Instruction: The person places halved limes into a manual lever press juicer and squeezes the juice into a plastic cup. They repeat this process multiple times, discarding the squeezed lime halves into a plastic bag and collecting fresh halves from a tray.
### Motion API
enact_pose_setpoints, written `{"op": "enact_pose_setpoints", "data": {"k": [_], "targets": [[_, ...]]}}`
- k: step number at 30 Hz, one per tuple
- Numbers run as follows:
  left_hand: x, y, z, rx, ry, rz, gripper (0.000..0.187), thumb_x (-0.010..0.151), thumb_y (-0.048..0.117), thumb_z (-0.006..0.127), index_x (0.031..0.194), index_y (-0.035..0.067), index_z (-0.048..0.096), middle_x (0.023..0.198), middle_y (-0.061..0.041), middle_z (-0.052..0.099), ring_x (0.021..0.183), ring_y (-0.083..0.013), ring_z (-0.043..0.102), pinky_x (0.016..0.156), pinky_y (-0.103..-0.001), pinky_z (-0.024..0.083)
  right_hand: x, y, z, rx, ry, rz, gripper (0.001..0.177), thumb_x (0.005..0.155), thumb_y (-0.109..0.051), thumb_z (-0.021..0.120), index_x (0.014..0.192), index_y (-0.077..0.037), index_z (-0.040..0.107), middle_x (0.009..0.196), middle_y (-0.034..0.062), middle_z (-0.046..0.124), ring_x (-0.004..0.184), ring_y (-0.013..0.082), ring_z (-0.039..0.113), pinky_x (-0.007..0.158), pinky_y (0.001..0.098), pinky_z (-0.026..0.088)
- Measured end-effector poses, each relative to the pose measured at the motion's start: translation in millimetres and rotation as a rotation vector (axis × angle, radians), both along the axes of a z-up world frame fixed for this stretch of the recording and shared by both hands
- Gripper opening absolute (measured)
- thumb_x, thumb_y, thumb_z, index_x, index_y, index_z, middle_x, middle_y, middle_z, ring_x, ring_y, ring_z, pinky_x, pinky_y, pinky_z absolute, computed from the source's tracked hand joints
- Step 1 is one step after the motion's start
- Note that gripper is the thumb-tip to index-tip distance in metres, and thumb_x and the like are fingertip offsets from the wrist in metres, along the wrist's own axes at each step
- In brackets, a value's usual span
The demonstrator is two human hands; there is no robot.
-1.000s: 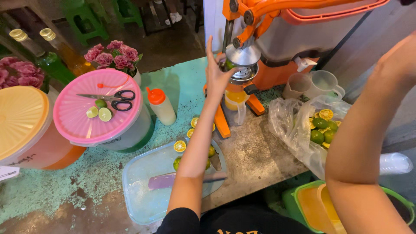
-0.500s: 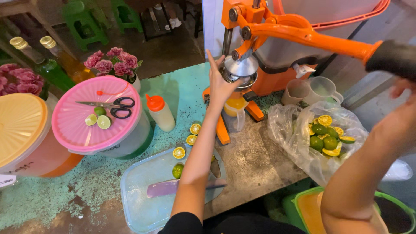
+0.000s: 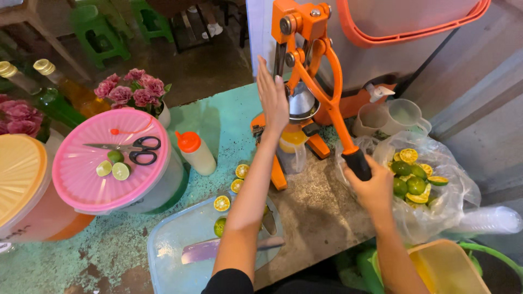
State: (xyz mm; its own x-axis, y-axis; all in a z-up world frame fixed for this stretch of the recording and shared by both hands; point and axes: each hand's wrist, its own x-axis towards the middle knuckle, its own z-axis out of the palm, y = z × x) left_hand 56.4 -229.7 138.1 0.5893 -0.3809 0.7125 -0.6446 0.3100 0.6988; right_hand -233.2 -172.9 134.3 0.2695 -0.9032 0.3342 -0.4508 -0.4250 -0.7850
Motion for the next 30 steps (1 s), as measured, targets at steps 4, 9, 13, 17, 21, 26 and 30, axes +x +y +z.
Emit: {"op": "enact_pose_setpoints", "data": {"k": [4,9,13,17,21,26,30], "targets": [[-9,0,2,-0.031,-0.007,0.097,0.070,0.115,0.048,0.018,0.167,0.000,0.010,0.173,-0.025,0.016,0.162,-0.0417,0.018,0.133,-0.048,0.014,31,0,-32,-0.079,-0.069,-0.062,0.030,0.082,-0.030,0.080,0.097,-0.004,0.074,0.058,0.0084,0.057,0.054,0.0139,0.053,0.054,0.0345,0.044],[-10,4,1,0.022,0.006,0.112,0.072,0.115,0.049,0.019,0.167,0.000,0.011,0.172,-0.027,0.016,0.161,-0.0429,0.018,0.132,-0.049,0.014,83,-18,-66,-0.100,-0.189,0.023,0.027,0.087,-0.024,0.078,0.097,-0.001,0.067,0.066,0.0103,0.060,0.057,0.0167,0.055,0.057,0.0350,0.045],[-3,2,7,0.053,-0.056,0.140,0.072,0.115,0.049,0.020,0.166,0.000,0.010,0.172,-0.026,0.017,0.161,-0.0425,0.019,0.132,-0.049,0.015,96,-32,-82,-0.117,-0.192,0.066,0.026,0.086,-0.022,0.077,0.097,0.000,0.067,0.064,0.0111,0.059,0.057,0.0164,0.056,0.058,0.0348,0.046],[-7,2,1,0.099,0.009,0.123,0.073,0.114,0.050,0.019,0.165,-0.001,0.010,0.171,-0.027,0.018,0.159,-0.0437,0.020,0.131,-0.049,0.016,79,-26,-77,-0.090,-0.185,0.114,0.028,0.085,-0.021,0.077,0.101,0.000,0.069,0.065,0.0097,0.058,0.062,0.0153,0.053,0.058,0.0345,0.046],[-3,2,7,0.099,0.021,0.095,0.077,0.113,0.054,0.017,0.165,-0.002,0.008,0.170,-0.029,0.018,0.158,-0.0449,0.021,0.130,-0.049,0.017,42,-16,-42,-0.005,-0.030,0.070,0.032,0.080,-0.022,0.076,0.106,-0.004,0.074,0.063,0.0062,0.061,0.058,0.0121,0.056,0.057,0.0342,0.046],[-5,4,3,0.123,0.055,0.068,0.080,0.112,0.057,0.016,0.165,-0.002,0.006,0.169,-0.029,0.020,0.157,-0.0451,0.022,0.129,-0.049,0.017,4,-12,-31,-0.021,-0.003,0.068,0.036,0.078,-0.024,0.077,0.108,-0.004,0.074,0.064,0.0069,0.060,0.057,0.0127,0.055,0.057,0.0333,0.047],[-4,0,-1,0.148,0.064,0.093,0.080,0.111,0.056,0.016,0.165,-0.003,0.007,0.168,-0.030,0.021,0.157,-0.0456,0.022,0.128,-0.049,0.017,63,-29,-61,-0.020,-0.043,0.115,0.030,0.085,-0.023,0.077,0.093,0.003,0.066,0.062,0.0109,0.057,0.059,0.0166,0.051,0.057,0.0375,0.045]]}}
